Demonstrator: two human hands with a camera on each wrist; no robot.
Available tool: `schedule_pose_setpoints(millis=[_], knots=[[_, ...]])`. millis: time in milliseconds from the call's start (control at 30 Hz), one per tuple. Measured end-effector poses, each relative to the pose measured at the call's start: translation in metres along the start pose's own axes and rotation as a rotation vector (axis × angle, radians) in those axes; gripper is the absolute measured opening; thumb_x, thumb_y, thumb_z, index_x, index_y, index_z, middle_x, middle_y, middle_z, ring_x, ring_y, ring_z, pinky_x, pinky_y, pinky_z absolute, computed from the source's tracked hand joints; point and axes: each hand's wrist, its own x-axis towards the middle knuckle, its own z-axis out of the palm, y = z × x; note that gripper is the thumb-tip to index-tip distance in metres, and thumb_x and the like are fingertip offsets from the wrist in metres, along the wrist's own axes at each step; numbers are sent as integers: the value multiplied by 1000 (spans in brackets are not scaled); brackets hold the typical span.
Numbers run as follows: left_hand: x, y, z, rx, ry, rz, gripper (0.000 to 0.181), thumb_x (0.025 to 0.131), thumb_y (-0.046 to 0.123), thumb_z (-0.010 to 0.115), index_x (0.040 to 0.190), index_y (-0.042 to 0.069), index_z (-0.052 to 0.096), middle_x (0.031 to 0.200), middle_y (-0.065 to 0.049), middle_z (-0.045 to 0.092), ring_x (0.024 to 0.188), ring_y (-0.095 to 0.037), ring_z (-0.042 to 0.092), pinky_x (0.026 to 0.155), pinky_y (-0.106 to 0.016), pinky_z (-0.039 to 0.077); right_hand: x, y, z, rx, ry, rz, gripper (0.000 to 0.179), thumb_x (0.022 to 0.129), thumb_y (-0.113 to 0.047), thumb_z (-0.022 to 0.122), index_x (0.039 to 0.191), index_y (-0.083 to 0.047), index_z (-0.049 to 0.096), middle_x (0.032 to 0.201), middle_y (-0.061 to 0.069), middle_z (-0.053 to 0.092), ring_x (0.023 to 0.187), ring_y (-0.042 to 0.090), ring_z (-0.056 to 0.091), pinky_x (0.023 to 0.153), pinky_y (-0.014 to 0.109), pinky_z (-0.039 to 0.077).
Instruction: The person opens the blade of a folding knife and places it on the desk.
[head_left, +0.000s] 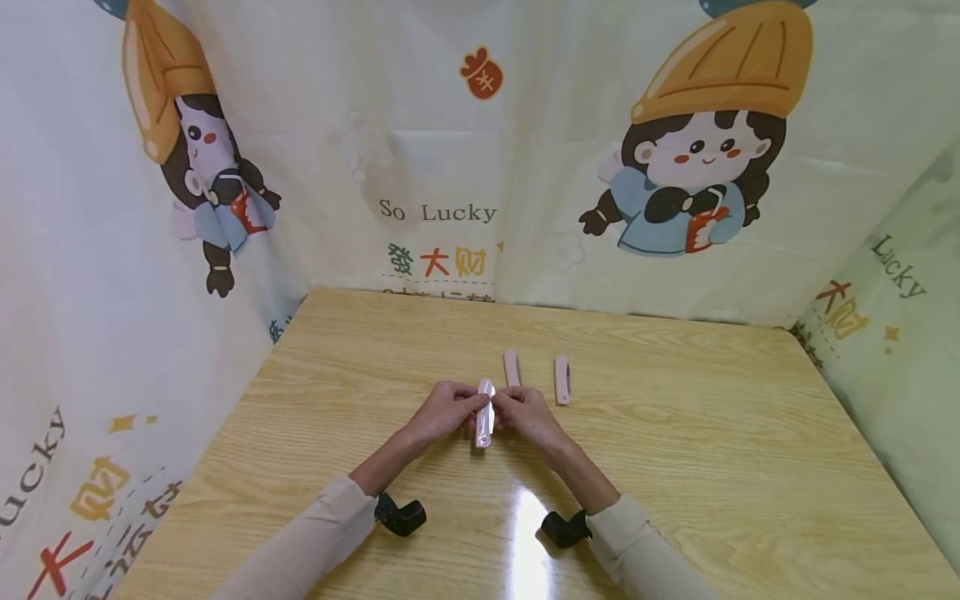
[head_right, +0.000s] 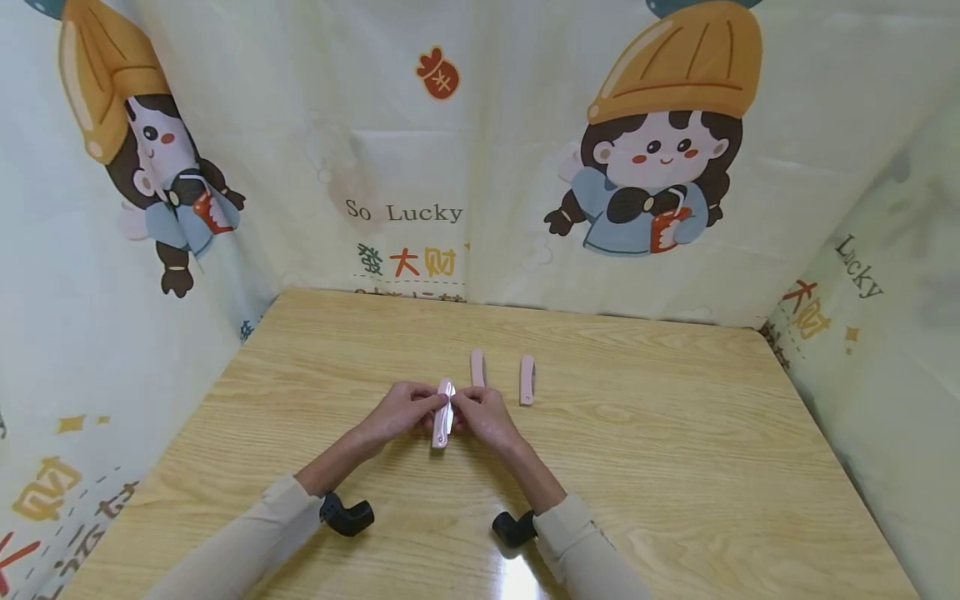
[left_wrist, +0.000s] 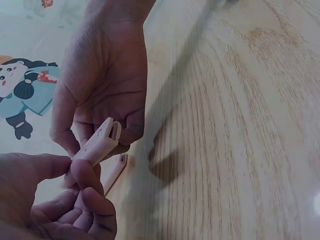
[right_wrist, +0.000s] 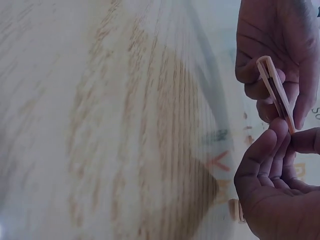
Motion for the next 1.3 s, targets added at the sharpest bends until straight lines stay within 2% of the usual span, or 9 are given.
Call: schedule_pose_setpoints(millis=[367,700,933,1100,1300], knots=[[-1,-4,1,-11,-2,6,27,102,11,60,111,-13,69,73,-7,68,58,-12,58,52,-24,42,-4,1,0,18,2,20,18,99,-6,56,100,10,63,83,5,60,70,12,58,63,23,49],[-1,-2,2,-44,-19,-15,29,103,12,60,110,-14,68,73,-8,68,57,-10,60,52,-23,45,-5,3,-5,39,0,11,15,98,-4,54,98,9,62,82,6,60,68,12,58,62,23,50],[-2,-1,2,-67,-11,-20,30,103,13,61,111,-15,68,76,-11,69,57,-10,60,52,-23,46,-5,4,-6,39,24,7,13,96,-5,55,94,6,62,77,5,57,65,11,57,60,23,49],[-3,-2,3,-78,-14,-16,29,103,12,60,110,-15,67,75,-10,69,57,-10,61,52,-22,47,-6,7,-7,46,41,3,14,96,-5,55,96,8,62,76,5,58,65,11,57,60,23,50],[-2,-9,5,-76,19,-1,27,102,11,61,105,-15,68,72,-9,68,55,-10,60,51,-23,46,-7,10,-9,51,32,1,15,99,-6,55,97,8,62,80,7,60,69,13,59,63,23,52]])
